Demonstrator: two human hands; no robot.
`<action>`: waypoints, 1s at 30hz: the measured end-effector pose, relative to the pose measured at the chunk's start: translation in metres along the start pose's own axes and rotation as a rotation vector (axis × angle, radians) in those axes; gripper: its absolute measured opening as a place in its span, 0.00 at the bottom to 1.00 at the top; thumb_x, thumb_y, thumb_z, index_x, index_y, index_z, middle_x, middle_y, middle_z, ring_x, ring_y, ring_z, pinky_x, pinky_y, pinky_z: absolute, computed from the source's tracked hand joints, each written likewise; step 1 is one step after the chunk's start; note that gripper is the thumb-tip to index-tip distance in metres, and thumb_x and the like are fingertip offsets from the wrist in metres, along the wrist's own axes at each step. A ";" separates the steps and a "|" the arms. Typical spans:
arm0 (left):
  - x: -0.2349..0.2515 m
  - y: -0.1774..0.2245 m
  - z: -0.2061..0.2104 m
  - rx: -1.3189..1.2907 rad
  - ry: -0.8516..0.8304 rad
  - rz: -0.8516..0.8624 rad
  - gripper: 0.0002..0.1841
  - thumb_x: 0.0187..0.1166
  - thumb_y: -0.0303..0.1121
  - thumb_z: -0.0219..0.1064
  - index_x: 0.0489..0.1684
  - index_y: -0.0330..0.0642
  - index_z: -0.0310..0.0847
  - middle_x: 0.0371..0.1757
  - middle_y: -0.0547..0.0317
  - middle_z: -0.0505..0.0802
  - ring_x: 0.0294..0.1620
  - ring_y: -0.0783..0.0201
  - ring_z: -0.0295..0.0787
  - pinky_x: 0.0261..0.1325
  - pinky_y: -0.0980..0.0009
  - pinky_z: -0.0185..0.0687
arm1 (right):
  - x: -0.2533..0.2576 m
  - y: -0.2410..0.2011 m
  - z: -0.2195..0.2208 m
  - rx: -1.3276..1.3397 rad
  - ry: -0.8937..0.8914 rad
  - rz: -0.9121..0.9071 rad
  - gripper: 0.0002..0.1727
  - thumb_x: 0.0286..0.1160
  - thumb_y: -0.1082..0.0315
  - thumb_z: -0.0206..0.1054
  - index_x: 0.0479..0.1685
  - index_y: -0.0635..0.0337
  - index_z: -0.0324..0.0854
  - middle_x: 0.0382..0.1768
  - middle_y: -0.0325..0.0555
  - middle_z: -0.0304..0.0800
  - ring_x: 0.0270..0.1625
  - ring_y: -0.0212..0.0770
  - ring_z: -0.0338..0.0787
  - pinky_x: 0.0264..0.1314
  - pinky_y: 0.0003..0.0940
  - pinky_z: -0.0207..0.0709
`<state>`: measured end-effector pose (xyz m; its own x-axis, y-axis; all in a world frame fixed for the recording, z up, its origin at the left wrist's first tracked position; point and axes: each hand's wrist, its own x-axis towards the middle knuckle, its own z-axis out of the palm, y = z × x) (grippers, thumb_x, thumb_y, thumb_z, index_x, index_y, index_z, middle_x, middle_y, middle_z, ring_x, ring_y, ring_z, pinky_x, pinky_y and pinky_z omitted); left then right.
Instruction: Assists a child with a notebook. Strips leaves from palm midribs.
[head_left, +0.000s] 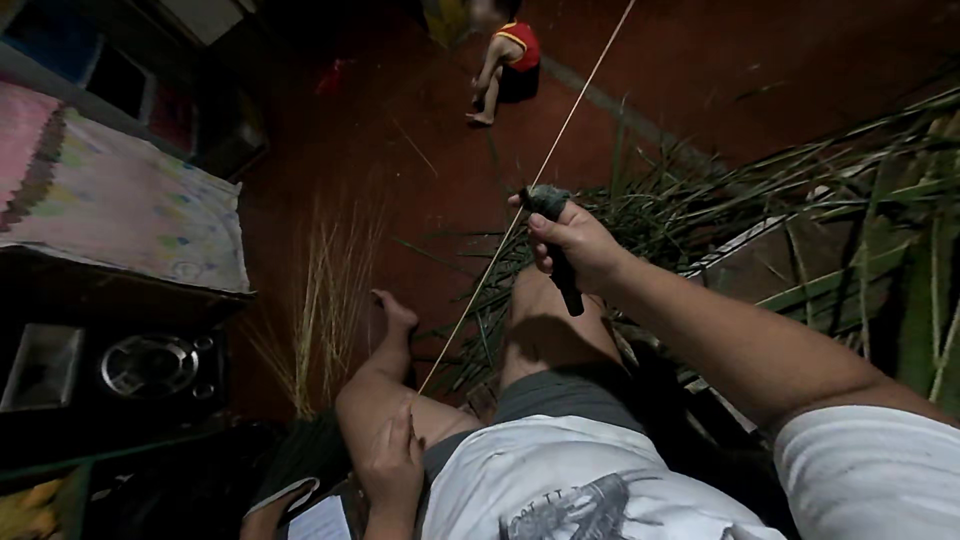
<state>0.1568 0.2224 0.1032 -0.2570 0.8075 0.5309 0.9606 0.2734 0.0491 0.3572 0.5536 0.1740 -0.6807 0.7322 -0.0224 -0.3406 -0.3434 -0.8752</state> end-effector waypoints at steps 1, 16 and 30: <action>-0.003 -0.003 0.000 -0.008 -0.010 -0.013 0.19 0.79 0.29 0.55 0.58 0.32 0.89 0.29 0.44 0.93 0.24 0.51 0.91 0.28 0.60 0.85 | -0.001 0.001 0.001 -0.002 -0.013 -0.008 0.19 0.89 0.69 0.55 0.75 0.53 0.73 0.26 0.33 0.74 0.19 0.25 0.75 0.22 0.18 0.76; 0.041 0.036 -0.010 -0.287 -0.139 -0.087 0.18 0.85 0.32 0.60 0.65 0.31 0.86 0.37 0.47 0.94 0.31 0.58 0.92 0.40 0.63 0.90 | -0.054 0.045 0.059 -0.219 -0.300 0.221 0.10 0.89 0.66 0.59 0.58 0.62 0.74 0.29 0.32 0.79 0.24 0.22 0.77 0.29 0.18 0.75; 0.061 0.049 -0.022 -0.238 -0.024 -0.016 0.16 0.83 0.27 0.58 0.57 0.33 0.91 0.29 0.50 0.92 0.27 0.64 0.87 0.37 0.73 0.85 | -0.053 0.025 0.052 -0.171 -0.300 0.149 0.06 0.88 0.68 0.58 0.54 0.58 0.77 0.24 0.28 0.78 0.22 0.20 0.75 0.27 0.15 0.73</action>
<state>0.1905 0.2732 0.1561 -0.2725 0.8168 0.5084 0.9534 0.1582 0.2568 0.3507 0.4752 0.1785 -0.8829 0.4682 -0.0358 -0.1269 -0.3114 -0.9418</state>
